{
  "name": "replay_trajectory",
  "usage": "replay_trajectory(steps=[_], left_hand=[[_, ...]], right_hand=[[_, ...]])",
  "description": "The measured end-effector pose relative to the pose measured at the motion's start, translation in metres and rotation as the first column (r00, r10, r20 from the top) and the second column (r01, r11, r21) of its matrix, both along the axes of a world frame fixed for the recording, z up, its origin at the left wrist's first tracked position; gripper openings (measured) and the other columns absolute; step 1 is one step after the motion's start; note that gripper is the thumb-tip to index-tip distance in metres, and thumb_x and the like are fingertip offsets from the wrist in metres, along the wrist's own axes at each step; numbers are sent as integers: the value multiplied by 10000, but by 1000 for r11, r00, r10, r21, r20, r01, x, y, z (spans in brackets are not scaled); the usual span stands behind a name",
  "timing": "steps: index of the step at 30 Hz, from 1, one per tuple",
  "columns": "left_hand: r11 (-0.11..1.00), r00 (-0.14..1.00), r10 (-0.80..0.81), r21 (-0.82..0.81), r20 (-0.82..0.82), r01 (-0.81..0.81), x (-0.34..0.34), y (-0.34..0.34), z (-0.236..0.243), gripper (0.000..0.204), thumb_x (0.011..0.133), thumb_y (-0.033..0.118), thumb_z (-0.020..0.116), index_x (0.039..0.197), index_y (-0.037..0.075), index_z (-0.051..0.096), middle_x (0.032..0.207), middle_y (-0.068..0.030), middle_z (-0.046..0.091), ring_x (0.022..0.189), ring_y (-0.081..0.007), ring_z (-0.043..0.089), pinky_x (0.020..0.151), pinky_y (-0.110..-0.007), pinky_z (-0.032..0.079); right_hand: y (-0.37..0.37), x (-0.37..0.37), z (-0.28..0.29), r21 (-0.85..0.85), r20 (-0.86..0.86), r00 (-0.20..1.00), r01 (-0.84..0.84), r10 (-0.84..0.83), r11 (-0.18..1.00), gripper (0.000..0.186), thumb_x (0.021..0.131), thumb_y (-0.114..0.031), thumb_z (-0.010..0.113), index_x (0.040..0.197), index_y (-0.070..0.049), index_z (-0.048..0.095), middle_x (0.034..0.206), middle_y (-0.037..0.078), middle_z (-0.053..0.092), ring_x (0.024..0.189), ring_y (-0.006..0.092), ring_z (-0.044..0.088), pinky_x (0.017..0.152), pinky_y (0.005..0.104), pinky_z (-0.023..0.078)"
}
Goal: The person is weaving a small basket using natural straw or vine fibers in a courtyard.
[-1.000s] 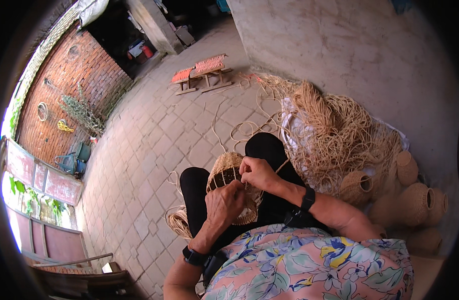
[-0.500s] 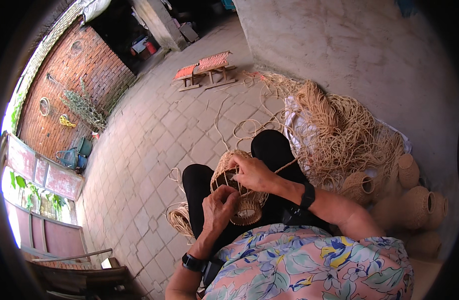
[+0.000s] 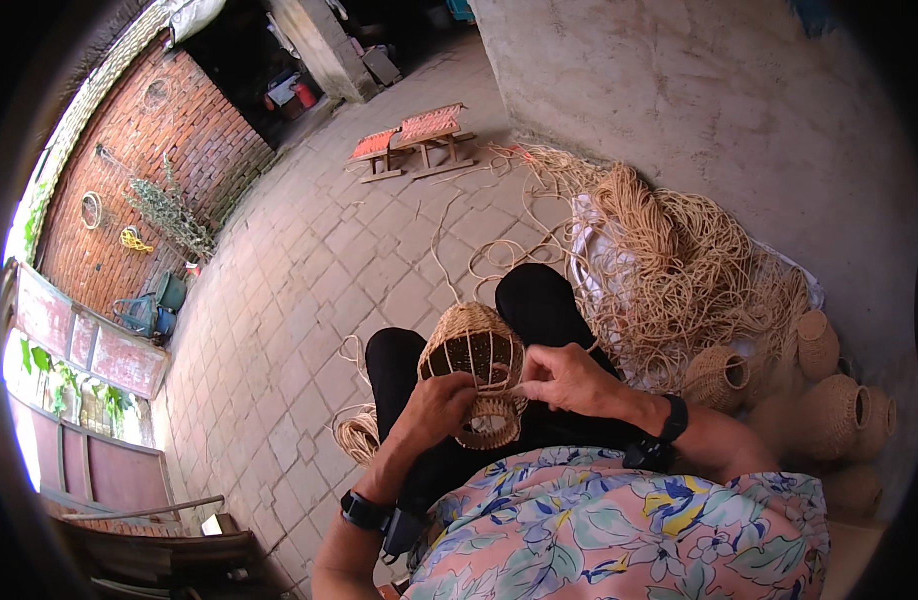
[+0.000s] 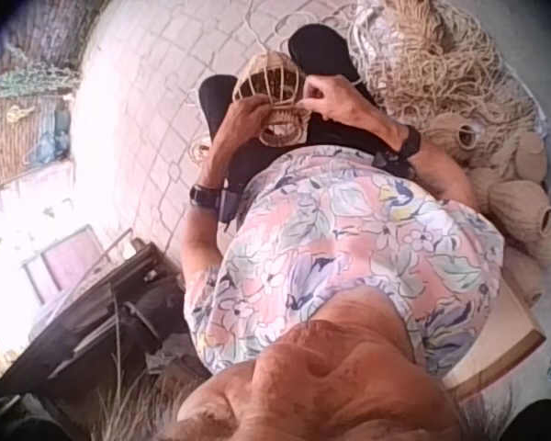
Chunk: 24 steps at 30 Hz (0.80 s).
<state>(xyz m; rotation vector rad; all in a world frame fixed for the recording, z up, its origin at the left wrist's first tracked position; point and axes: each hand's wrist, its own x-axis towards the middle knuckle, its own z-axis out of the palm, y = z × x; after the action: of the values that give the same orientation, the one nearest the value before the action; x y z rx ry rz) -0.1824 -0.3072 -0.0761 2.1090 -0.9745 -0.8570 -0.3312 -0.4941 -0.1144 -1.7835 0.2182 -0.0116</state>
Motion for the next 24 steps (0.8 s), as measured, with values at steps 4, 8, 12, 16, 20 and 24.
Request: replay_trajectory(steps=[4,8,12,16,20,24], left_hand=[[999,972,40,-6,-230,-43,7,3,-9,246,915,164,539,1032,-17,658,665,-76,634,560,-144,642,514,-267,518],[995,973,79,-46,-217,-91,-2,7,-15,249,912,170,551,1039,-19,653,670,-56,630,558,-122,622,521,-258,508],[965,928,158,-149,-337,-218,-7,16,-18,254,925,200,574,1039,-15,649,709,9,601,559,-61,550,509,-188,440],[922,869,247,-172,-429,-347,-16,24,-30,236,923,215,613,1003,-3,656,711,22,598,539,-44,515,486,-183,404],[896,850,268,-207,-454,-393,-23,28,-35,247,926,237,630,995,1,660,713,8,605,522,-55,522,478,-189,418],[867,849,334,-220,-409,-447,-29,30,-29,242,928,233,630,1002,4,659,727,1,612,503,-55,515,460,-185,414]], right_hand=[[-3,-13,-1,186,-286,950,-75,127,980,394,890,-347,668,1009,21,592,698,76,622,493,115,578,441,257,471],[-2,-1,-25,791,4,998,39,-69,611,377,928,-342,613,1106,-12,574,764,59,625,596,100,602,510,226,493],[2,23,-24,789,108,989,-23,-103,613,281,976,-289,547,1058,-24,593,790,29,634,636,72,603,545,208,498],[-3,27,-32,637,102,993,-22,-55,771,236,994,-253,513,1016,-32,594,795,30,640,648,68,605,539,198,502],[2,50,-20,633,90,992,15,-93,774,186,977,-200,554,1022,-20,571,816,40,648,659,86,622,599,207,524],[12,80,3,565,192,981,-89,-25,820,127,962,-125,557,1053,-36,547,886,62,659,747,89,626,632,213,527]])
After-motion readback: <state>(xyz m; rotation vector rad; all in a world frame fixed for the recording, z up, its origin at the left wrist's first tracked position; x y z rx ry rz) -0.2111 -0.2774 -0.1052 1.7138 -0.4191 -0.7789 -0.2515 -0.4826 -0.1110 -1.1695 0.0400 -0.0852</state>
